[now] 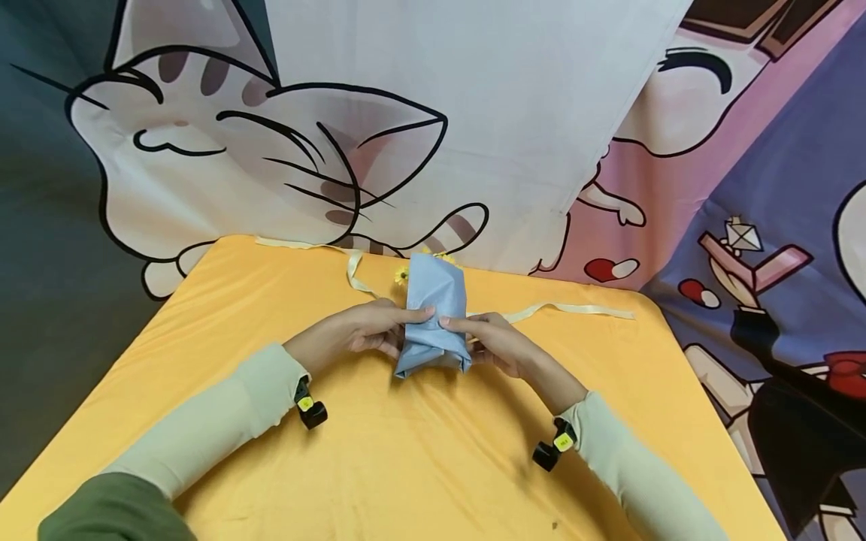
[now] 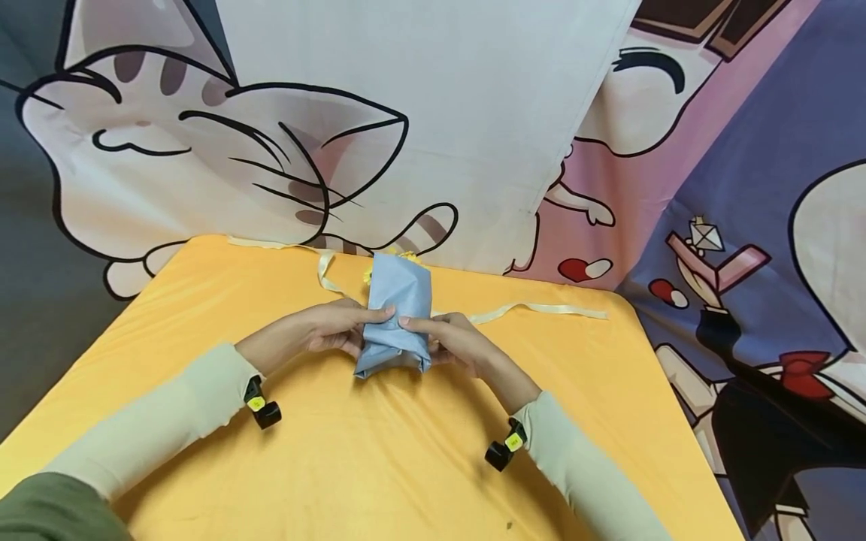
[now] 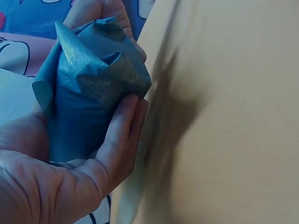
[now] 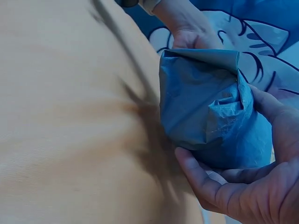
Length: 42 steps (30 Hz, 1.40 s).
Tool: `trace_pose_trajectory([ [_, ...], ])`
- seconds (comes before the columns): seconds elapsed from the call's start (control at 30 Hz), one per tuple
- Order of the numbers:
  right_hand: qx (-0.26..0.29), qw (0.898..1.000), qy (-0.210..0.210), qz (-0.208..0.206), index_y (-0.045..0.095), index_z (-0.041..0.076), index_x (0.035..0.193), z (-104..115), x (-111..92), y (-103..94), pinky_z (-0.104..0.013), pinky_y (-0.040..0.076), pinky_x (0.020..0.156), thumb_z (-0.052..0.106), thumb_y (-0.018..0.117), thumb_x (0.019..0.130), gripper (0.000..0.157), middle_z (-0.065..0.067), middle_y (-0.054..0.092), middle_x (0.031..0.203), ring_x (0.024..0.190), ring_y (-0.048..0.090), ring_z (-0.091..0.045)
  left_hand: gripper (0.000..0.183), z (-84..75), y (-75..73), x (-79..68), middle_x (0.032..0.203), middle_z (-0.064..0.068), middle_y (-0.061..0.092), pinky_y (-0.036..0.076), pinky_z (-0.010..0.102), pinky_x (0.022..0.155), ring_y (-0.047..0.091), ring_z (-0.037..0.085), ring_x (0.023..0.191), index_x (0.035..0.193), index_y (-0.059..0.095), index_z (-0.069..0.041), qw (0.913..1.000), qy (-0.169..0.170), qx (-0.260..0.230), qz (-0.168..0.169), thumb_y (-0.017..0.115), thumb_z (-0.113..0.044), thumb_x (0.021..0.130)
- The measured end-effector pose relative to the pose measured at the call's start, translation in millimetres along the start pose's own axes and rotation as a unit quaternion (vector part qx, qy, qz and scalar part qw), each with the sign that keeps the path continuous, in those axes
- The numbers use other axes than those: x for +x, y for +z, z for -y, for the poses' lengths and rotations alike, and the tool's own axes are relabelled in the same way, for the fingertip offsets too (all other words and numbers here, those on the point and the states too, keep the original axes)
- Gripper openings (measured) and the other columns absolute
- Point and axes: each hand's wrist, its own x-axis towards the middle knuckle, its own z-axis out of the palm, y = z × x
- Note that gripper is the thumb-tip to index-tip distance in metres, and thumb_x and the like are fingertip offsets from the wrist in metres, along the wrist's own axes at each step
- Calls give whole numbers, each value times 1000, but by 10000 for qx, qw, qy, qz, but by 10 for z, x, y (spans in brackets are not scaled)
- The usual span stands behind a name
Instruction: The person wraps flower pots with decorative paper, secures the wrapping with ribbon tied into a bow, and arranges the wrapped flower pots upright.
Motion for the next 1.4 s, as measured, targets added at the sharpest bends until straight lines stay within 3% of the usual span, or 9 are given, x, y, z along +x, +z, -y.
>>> trace_pose_trajectory([
  [0.23, 150, 9992, 75, -352, 67, 15, 80, -2, 151, -90, -28, 62, 69, 45, 77, 105, 40, 7, 63, 73, 68, 64, -10, 63, -22, 0, 122, 116, 21, 77, 69, 45, 100, 81, 24, 98, 133, 67, 11, 9990, 4, -296, -340, 72, -48, 110],
  [0.5, 180, 9984, 309, -444, 76, 13, 82, -118, 239, -111, -35, 68, 72, 46, 80, 103, 40, 4, 65, 67, 63, 67, -11, 57, 99, 16, 184, 107, 18, 77, 70, 43, 96, 83, 23, 90, 125, 69, 11, 9973, -150, -500, -519, 77, -42, 109],
  [0.8, -728, 9963, 416, -164, 78, 7, 93, 39, 225, -98, -33, 68, 74, 58, 78, 102, 51, 0, 72, 81, 75, 71, -14, 54, 105, 2, 185, 106, 17, 76, 71, 39, 91, 81, 21, 90, 124, 71, 13, 9982, -40, -333, -498, 75, -39, 111],
  [1.03, -1092, 9913, 707, -214, 76, 2, 102, 120, 225, -37, -31, 67, 74, 54, 86, 98, 53, -3, 72, 86, 79, 72, -15, 51, 179, -28, 195, 115, 20, 74, 71, 40, 93, 79, 23, 98, 129, 65, 8, 9991, -5, -329, -279, 65, -41, 115],
  [1.17, -1185, 9896, 749, -315, 74, 4, 101, 148, 226, -1, -30, 65, 70, 55, 90, 92, 55, -2, 73, 85, 77, 72, -15, 66, 143, -99, 172, 115, 24, 74, 72, 40, 88, 81, 25, 92, 134, 60, 11, 9998, -132, 20, -161, 58, -52, 116],
  [1.27, -1354, 9876, 708, -350, 73, 9, 91, 175, 231, 32, -29, 62, 67, 56, 90, 90, 50, 1, 69, 78, 73, 69, -13, 85, 49, -275, 152, 103, 20, 76, 72, 36, 78, 82, 22, 79, 136, 63, 16, 9979, -284, 540, -219, 54, -66, 114],
  [1.33, -1473, 9862, 663, -364, 72, 13, 85, 192, 235, 53, -29, 59, 65, 57, 90, 88, 48, 4, 65, 72, 69, 65, -12, 87, -37, -451, 148, 90, 16, 76, 70, 33, 68, 77, 18, 66, 131, 67, 15, 9923, -205, 1056, -616, 57, -69, 111],
  [1.37, -1526, 9855, 639, -381, 71, 14, 81, 196, 241, 61, -28, 57, 65, 57, 90, 88, 47, 5, 62, 69, 68, 63, -11, 85, -72, -552, 160, 84, 14, 76, 67, 31, 63, 73, 16, 62, 126, 70, 13, 9835, -61, 1483, -1037, 60, -70, 110],
  [1.4, -1562, 9850, 617, -399, 70, 15, 79, 200, 245, 69, -28, 56, 64, 57, 90, 87, 47, 6, 61, 67, 66, 62, -11, 81, -100, -656, 180, 79, 12, 72, 63, 30, 59, 68, 15, 58, 120, 71, 11, 9694, 115, 1925, -1521, 63, -68, 109],
])
